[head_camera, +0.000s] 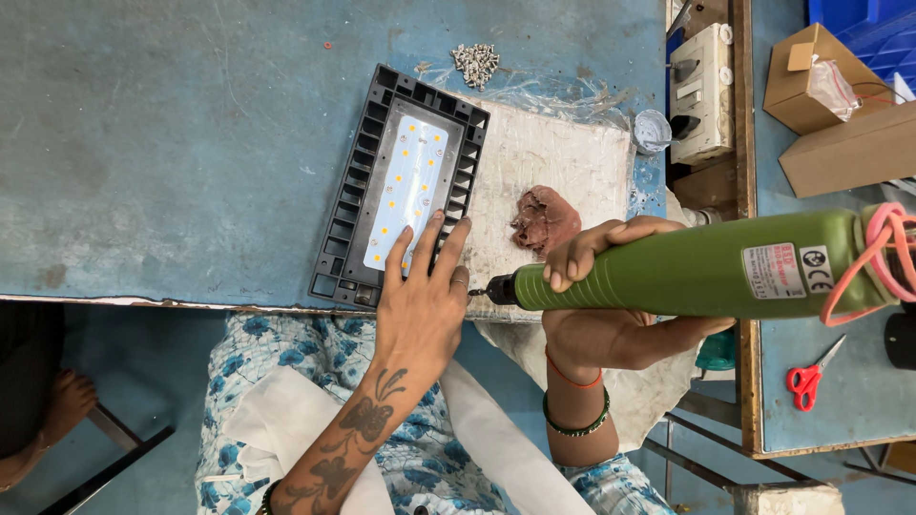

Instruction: The person assembles an LED light fixture by securing a white plastic component to the black housing using a green power drill and a screwdriver. They repeatedly drill and tighten screws at the corners of the fixture while seated at a workbench.

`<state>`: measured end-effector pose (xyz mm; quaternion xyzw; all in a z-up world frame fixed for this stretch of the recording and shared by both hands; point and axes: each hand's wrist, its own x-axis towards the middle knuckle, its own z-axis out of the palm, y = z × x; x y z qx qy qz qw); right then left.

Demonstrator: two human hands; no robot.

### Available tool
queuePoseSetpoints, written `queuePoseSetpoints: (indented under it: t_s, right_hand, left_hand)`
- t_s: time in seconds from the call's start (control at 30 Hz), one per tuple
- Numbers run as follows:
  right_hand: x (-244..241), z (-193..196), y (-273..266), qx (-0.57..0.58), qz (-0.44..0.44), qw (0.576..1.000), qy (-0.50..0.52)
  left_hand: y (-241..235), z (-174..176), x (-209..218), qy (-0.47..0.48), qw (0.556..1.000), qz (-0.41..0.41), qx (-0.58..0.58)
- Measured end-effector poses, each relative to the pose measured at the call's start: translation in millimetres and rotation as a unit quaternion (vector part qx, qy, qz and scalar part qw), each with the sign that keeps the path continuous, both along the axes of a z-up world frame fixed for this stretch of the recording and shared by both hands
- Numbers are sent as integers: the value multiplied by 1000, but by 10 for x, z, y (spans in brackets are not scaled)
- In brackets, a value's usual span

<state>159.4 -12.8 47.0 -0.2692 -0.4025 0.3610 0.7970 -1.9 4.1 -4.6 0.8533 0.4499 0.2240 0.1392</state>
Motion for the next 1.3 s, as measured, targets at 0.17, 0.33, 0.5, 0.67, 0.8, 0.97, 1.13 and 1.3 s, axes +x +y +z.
queuePoseSetpoints:
  t_s: [0.17, 0.33, 0.5, 0.67, 0.8, 0.97, 1.13, 1.3]
  right_hand:
    - [-10, 61, -21, -4, 14, 1000, -14]
    - [-119, 94, -10, -36, -34, 998, -27]
    - [-172, 119, 18, -34, -42, 997, -47]
    - [-163, 120, -8, -70, -23, 997, -19]
    - [-167, 122, -8, -86, -21, 996, -9]
    - [-170, 131, -18, -73, -1, 997, -26]
    - [-161, 126, 2, -68, 10, 994, -90]
    - [-137, 102, 55, -40, 33, 994, -97]
  left_hand:
    - [3, 6, 5, 0, 1000, 1, -8]
    - [-3, 15, 3, -17, 1000, 8, 7]
    - [3, 5, 16, -31, 999, 15, 15]
    - [7, -31, 25, -31, 999, 22, 21]
    - [12, -19, 17, -31, 999, 21, 23]
    - [11, -8, 22, -26, 999, 20, 11]
    - [9, -29, 23, -24, 999, 18, 10]
    - [4, -32, 13, -33, 999, 16, 28]
